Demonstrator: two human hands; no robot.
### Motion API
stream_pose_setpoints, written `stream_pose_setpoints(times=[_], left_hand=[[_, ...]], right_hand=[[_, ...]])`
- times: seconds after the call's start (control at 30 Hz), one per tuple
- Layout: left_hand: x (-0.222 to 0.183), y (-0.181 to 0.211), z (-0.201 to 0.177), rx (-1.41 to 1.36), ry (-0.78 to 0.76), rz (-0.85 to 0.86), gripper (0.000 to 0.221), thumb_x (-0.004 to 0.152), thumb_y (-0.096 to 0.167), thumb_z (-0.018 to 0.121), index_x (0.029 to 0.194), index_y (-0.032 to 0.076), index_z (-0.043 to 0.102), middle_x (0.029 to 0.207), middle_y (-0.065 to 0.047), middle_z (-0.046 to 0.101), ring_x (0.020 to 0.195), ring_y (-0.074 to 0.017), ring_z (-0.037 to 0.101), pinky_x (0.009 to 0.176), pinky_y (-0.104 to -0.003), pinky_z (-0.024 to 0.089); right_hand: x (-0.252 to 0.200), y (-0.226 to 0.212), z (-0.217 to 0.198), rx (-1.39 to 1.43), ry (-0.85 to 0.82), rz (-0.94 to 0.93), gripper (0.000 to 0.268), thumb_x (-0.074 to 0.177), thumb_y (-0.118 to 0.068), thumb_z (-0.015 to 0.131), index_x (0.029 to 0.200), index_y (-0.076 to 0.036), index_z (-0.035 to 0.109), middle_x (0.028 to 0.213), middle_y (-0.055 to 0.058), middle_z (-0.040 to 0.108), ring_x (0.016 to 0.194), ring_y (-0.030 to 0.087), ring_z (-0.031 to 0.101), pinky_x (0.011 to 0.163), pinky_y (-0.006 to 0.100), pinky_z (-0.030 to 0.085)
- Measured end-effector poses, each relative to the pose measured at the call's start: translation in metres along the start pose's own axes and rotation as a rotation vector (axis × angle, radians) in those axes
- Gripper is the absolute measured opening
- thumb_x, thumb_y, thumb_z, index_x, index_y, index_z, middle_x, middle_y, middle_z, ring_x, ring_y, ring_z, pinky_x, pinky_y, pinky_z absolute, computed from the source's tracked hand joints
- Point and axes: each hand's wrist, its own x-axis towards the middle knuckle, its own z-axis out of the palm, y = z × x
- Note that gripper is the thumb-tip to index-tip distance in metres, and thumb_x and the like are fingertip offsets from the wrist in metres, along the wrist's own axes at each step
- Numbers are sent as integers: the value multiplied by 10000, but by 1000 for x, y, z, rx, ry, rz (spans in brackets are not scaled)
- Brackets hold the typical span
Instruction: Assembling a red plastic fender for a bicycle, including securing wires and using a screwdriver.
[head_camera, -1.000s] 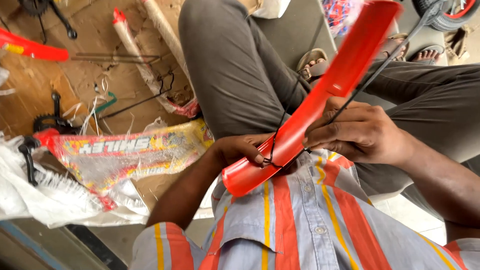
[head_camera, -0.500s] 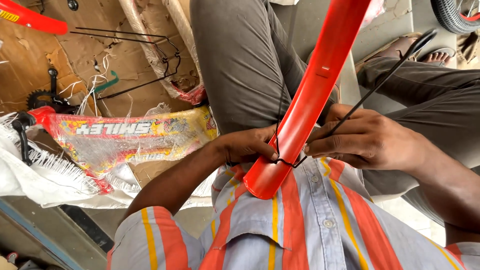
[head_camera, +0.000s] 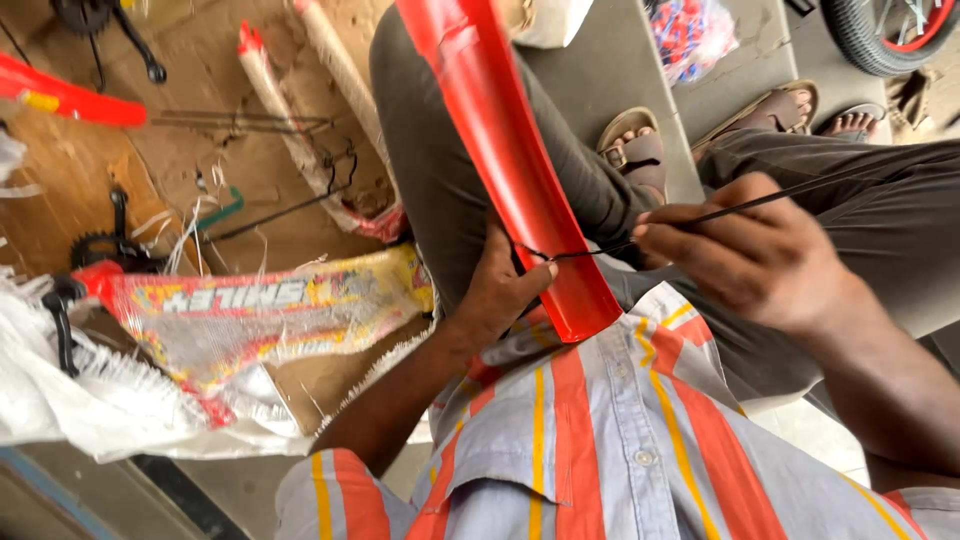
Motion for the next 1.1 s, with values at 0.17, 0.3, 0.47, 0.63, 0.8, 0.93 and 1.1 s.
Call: stream_pose_setpoints(times=[0.17, 0.3, 0.47, 0.63, 0.8, 0.93, 1.1], left_hand=[[-2, 7, 9, -32, 23, 34, 902, 852, -51, 619, 1611, 92, 155, 1315, -80, 475, 1173, -150, 507, 1029, -330, 473], [-3, -2, 4, 56, -39, 79, 869, 867, -77, 575, 1611, 83, 156, 1336, -93, 475, 1189, -158, 512, 1042, -341, 479], [-6, 6, 11, 57, -115, 106, 780, 945, -51, 552, 1617, 75, 177, 1344, -149, 515, 1147, -224, 612, 1035, -402, 541], [-2, 3, 20, -260, -93, 12, 743, 949, 8, 523, 1566, 130, 126, 1289, -149, 545, 1014, -259, 709, 902, -464, 625], [-1, -10, 16, -228, -52, 12, 646, 1023, 107, 540, 1577, 119, 208, 1293, -106, 537, 1104, -162, 600, 976, -360, 533], [0, -16, 13, -54, -6, 30, 528, 1106, 237, 522, 1551, 65, 296, 1235, -89, 553, 1070, -114, 548, 963, -295, 494], [2, -26, 15, 5, 27, 118, 539, 1082, 215, 510, 1533, 41, 273, 1223, -87, 560, 1049, -116, 560, 949, -297, 503]], right_hand=[[4, -4, 5, -23, 73, -31, 301, 804, -87, 796, 1098, -24, 776, 1084, 67, 782, 826, 166, 636, 722, 314, 497], [4, -2, 7, 34, 36, -5, 349, 779, -64, 798, 1125, -30, 769, 1049, 66, 766, 840, 197, 642, 725, 330, 519], [8, -7, 0, 48, -3, 19, 371, 774, -72, 790, 1142, -32, 765, 1051, 64, 755, 869, 218, 647, 755, 347, 531], [1, -18, -9, -25, -34, 41, 417, 749, -66, 743, 1164, -23, 756, 1115, 84, 755, 888, 214, 641, 757, 358, 528], [-3, -22, -10, -69, -75, 33, 462, 740, -88, 721, 1199, -43, 747, 1137, 62, 729, 893, 202, 622, 743, 362, 541], [-9, -19, -5, -76, -81, 7, 458, 767, -99, 730, 1223, -51, 741, 1149, 49, 711, 887, 188, 607, 737, 355, 545], [-11, -27, -2, -99, -76, 38, 431, 785, -112, 735, 1213, -63, 747, 1144, 44, 723, 887, 185, 614, 748, 346, 536]])
